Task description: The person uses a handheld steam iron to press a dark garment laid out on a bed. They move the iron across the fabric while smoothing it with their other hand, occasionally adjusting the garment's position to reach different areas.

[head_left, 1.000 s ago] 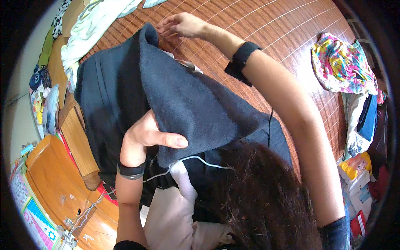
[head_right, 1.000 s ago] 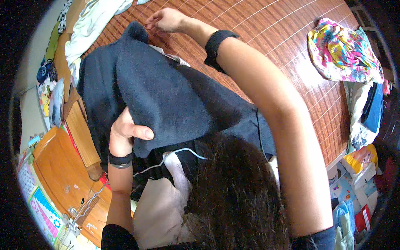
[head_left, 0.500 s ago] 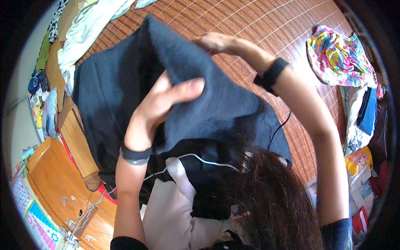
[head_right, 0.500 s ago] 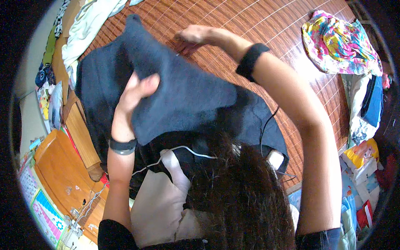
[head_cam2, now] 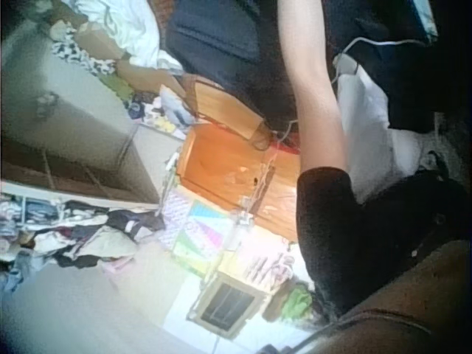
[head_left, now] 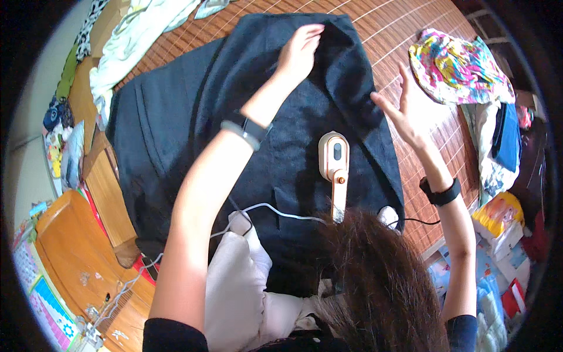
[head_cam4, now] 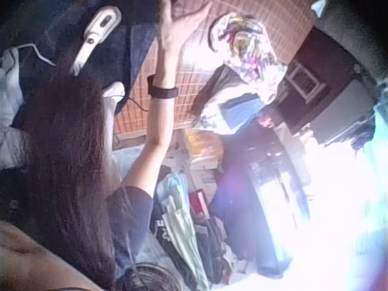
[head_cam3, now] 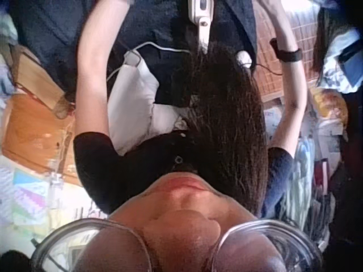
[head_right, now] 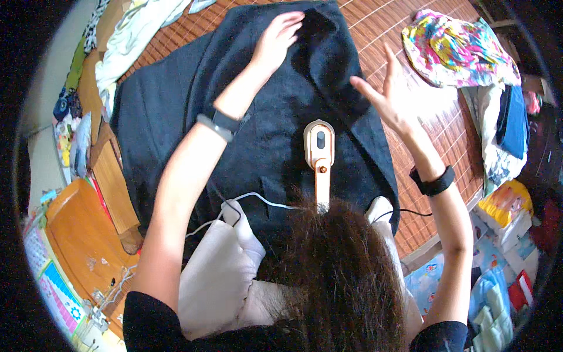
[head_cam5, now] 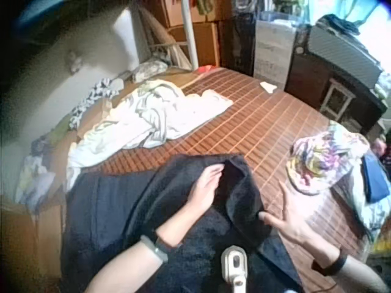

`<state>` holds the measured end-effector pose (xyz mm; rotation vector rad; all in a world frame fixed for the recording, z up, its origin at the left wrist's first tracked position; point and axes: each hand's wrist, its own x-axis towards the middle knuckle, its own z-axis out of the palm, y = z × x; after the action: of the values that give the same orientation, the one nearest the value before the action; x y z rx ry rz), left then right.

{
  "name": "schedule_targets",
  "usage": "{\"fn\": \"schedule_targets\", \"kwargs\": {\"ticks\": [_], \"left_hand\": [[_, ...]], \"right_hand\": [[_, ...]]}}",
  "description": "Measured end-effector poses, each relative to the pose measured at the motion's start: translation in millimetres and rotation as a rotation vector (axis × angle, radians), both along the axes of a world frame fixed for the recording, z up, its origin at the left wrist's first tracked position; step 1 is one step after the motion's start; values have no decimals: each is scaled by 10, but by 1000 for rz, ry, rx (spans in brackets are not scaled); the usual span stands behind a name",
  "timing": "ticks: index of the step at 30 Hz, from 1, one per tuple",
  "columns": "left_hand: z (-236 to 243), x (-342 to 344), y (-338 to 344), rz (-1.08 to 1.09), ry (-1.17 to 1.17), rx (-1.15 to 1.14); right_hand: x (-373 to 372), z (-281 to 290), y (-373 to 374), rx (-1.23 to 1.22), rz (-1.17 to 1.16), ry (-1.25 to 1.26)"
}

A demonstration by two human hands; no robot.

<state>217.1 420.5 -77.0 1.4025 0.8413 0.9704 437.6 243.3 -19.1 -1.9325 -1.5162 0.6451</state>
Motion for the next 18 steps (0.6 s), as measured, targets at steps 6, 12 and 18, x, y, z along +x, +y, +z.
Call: {"fn": "schedule_targets", "kwargs": {"ticks": [6, 12, 18], "left_hand": [[-287, -888, -502, -73, 1101, 664], [-425, -959, -474, -101, 1220, 804], [-427, -952, -498, -65, 1190, 763]], "right_hand": [[-365, -184, -256, 217, 510, -295], [-537, -620, 149, 107, 549, -405], [-6, -914, 373, 90, 213, -765]]}}
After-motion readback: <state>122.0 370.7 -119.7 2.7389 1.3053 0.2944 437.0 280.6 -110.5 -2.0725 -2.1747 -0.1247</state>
